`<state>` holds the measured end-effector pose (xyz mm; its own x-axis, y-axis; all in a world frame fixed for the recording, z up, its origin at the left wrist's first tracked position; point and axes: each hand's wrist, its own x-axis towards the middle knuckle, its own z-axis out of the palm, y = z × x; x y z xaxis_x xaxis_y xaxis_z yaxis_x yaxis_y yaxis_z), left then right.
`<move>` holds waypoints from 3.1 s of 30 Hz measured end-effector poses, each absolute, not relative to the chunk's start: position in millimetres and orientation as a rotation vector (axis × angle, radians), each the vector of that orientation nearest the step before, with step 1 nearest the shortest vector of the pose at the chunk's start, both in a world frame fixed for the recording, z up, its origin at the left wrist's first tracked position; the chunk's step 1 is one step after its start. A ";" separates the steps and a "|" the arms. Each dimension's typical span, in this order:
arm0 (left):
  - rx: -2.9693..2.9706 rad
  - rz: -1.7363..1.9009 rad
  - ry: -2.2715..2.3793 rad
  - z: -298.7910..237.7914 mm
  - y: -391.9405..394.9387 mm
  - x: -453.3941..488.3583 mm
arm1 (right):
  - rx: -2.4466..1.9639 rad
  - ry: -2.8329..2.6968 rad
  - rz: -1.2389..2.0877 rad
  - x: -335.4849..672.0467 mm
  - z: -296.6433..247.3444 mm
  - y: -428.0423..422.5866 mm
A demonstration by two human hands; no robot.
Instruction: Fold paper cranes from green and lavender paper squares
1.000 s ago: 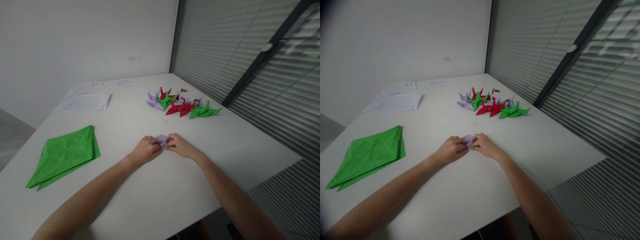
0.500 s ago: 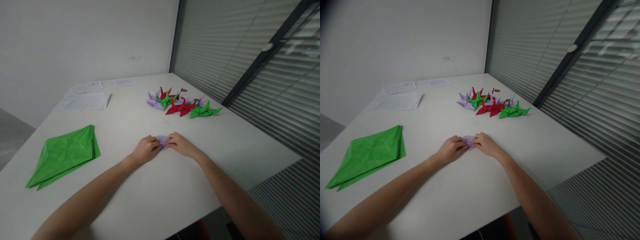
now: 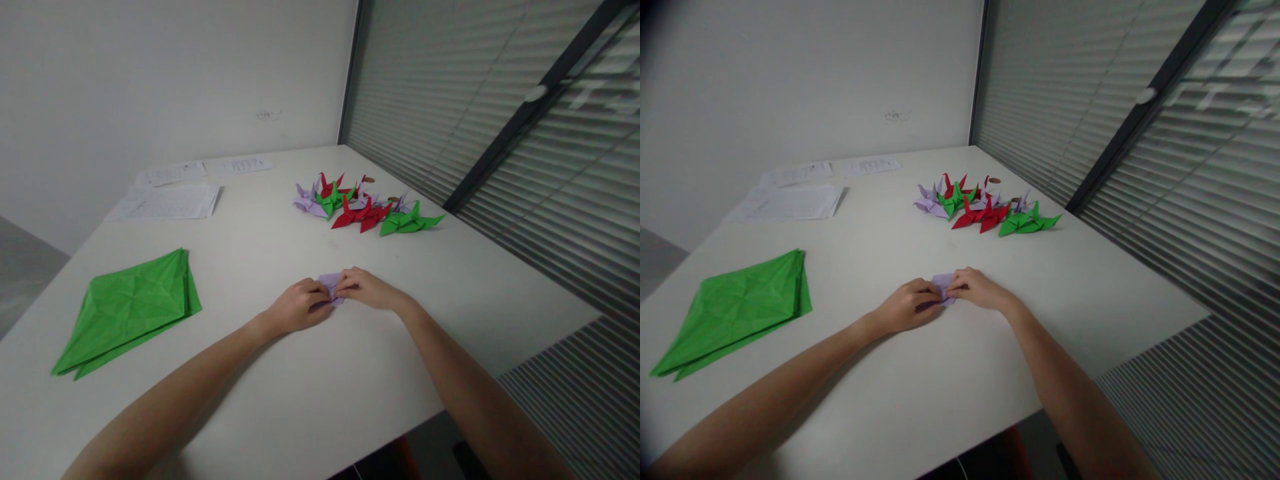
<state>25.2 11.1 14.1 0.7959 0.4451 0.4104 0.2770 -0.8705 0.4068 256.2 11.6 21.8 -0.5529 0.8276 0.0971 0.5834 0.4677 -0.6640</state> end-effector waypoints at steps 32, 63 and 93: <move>2.718 0.723 0.312 15.4 13.7 24.2 | -1.562 -2.271 0.620 247.1 19.5 10.4; 2.615 0.759 0.305 15.8 15.8 27.0 | -1.700 -2.236 0.538 241.1 19.2 8.2; 2.621 0.673 0.273 14.6 14.2 25.9 | -1.729 -2.273 0.552 241.4 18.2 10.7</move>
